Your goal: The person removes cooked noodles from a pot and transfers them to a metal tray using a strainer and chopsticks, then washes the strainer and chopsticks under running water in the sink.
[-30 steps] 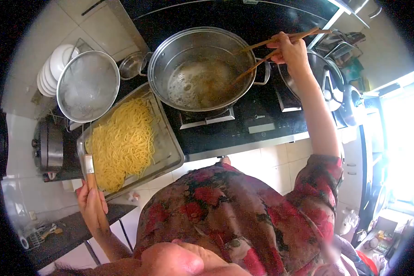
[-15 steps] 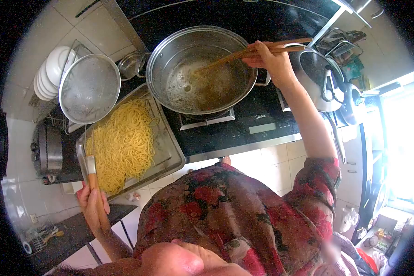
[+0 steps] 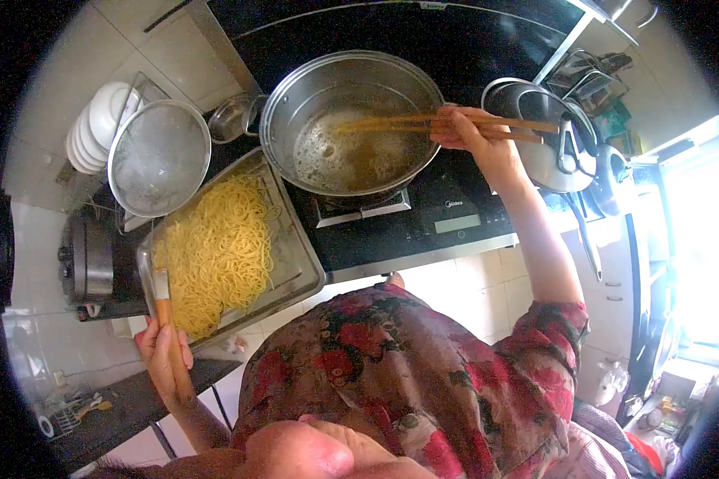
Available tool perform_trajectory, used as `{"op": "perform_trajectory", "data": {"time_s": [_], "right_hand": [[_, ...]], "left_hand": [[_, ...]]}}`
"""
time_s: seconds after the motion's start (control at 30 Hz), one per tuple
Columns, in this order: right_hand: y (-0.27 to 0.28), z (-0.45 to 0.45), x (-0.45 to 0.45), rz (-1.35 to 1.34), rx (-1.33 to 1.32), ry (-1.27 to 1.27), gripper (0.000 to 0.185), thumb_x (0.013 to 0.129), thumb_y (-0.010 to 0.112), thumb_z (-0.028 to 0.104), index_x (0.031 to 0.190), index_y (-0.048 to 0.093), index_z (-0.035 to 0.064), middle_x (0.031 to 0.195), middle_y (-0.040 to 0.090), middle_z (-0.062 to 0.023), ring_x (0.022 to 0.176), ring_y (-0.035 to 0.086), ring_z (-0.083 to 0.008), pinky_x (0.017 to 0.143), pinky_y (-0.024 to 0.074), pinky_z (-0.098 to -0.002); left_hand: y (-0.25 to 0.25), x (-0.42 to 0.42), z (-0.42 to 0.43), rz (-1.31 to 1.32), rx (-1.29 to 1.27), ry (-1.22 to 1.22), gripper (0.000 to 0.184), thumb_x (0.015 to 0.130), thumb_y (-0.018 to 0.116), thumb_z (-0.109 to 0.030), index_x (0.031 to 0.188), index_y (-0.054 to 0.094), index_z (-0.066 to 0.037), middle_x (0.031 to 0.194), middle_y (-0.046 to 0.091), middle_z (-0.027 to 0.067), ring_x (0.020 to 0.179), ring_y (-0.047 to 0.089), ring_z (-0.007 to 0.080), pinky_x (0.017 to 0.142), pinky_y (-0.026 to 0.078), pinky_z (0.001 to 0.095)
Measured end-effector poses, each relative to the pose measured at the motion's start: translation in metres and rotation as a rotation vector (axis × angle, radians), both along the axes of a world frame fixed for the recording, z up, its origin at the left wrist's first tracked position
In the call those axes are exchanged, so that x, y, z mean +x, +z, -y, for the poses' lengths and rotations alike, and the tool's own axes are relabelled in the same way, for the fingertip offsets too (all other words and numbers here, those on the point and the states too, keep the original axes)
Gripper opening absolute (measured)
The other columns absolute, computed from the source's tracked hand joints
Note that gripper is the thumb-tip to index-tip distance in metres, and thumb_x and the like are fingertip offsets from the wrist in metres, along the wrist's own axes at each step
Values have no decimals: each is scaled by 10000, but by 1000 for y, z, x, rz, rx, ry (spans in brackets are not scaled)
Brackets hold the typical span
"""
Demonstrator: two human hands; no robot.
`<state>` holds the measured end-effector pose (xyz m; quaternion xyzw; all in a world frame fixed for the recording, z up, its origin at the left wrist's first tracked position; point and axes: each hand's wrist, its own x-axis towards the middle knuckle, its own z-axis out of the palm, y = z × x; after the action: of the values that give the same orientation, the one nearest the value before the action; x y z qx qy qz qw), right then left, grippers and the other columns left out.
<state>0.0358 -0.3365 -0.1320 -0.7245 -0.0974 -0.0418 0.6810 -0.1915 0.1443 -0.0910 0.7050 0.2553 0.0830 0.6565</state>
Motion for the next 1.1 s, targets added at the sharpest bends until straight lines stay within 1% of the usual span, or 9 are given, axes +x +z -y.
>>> {"op": "perform_trajectory", "data": {"time_s": [0.13, 0.2, 0.3, 0.4, 0.5, 0.6, 0.63, 0.87, 1.1], "right_hand": [[23, 0, -16, 88, -256, 167, 304, 961, 534, 209, 1135, 609, -28, 1049, 667, -171, 902, 680, -237, 793, 568, -332], [46, -22, -29, 298, -795, 326, 236, 925, 559, 157, 1086, 638, 4, 993, 672, -156, 850, 678, -267, 746, 560, -348], [27, -49, -23, 531, -971, 353, 184, 875, 559, 114, 1012, 635, 18, 841, 611, -168, 764, 622, -362, 692, 533, -410], [8, -52, -2, 569, -1154, 345, 142, 878, 548, 120, 978, 590, 28, 833, 582, -135, 767, 619, -320, 696, 536, -388], [19, -49, -4, 812, -1124, 342, 139, 859, 561, 101, 976, 582, 29, 841, 571, -114, 756, 618, -288, 673, 539, -364], [15, -40, -8, 812, -1210, 384, 183, 852, 569, 94, 1020, 575, 23, 848, 572, -109, 763, 627, -266, 664, 544, -344], [15, -37, -10, 807, -1252, 402, 189, 891, 599, 109, 1003, 613, -42, 928, 637, -170, 800, 669, -282, 720, 569, -327], [7, -23, -30, 979, -1340, 326, 217, 870, 622, 95, 1032, 608, -49, 1010, 648, -205, 880, 673, -295, 768, 567, -324], [2, -20, -40, 1053, -1370, 292, 312, 748, 619, 39, 1043, 590, -56, 1059, 616, -180, 957, 642, -287, 829, 547, -342]], "left_hand": [[2, -4, 1, 8, -10, -14, 323, 909, 526, -169, 1130, 519, 67, 665, 525, 76, 404, 432, 91, 343, 342, 197], [0, -6, -1, 15, -4, -25, 324, 909, 524, -170, 1131, 529, 66, 659, 527, 75, 403, 436, 91, 343, 348, 198], [-4, -8, -4, 31, -39, -61, 327, 920, 515, -155, 1166, 542, 57, 660, 551, 78, 406, 448, 97, 361, 364, 202], [-6, -9, -5, 40, -57, -50, 327, 921, 521, -161, 1162, 542, 58, 661, 553, 80, 408, 453, 98, 361, 367, 204], [-7, -12, -7, 39, -48, -92, 326, 922, 524, -162, 1159, 540, 61, 663, 555, 84, 409, 456, 101, 361, 370, 206], [-7, -14, -7, 31, -52, -75, 327, 927, 522, -165, 1157, 536, 67, 664, 556, 88, 402, 453, 103, 361, 371, 206], [-8, -14, -8, 36, -63, -81, 331, 928, 519, -165, 1163, 532, 68, 664, 556, 89, 403, 454, 105, 362, 371, 206], [-5, -14, -8, 14, -68, -65, 336, 933, 510, -166, 1180, 524, 62, 661, 553, 87, 399, 450, 108, 360, 358, 205], [-8, -5, -13, 27, -81, -134, 335, 934, 507, -176, 1179, 526, 52, 659, 548, 86, 385, 439, 108, 351, 350, 210]]}}
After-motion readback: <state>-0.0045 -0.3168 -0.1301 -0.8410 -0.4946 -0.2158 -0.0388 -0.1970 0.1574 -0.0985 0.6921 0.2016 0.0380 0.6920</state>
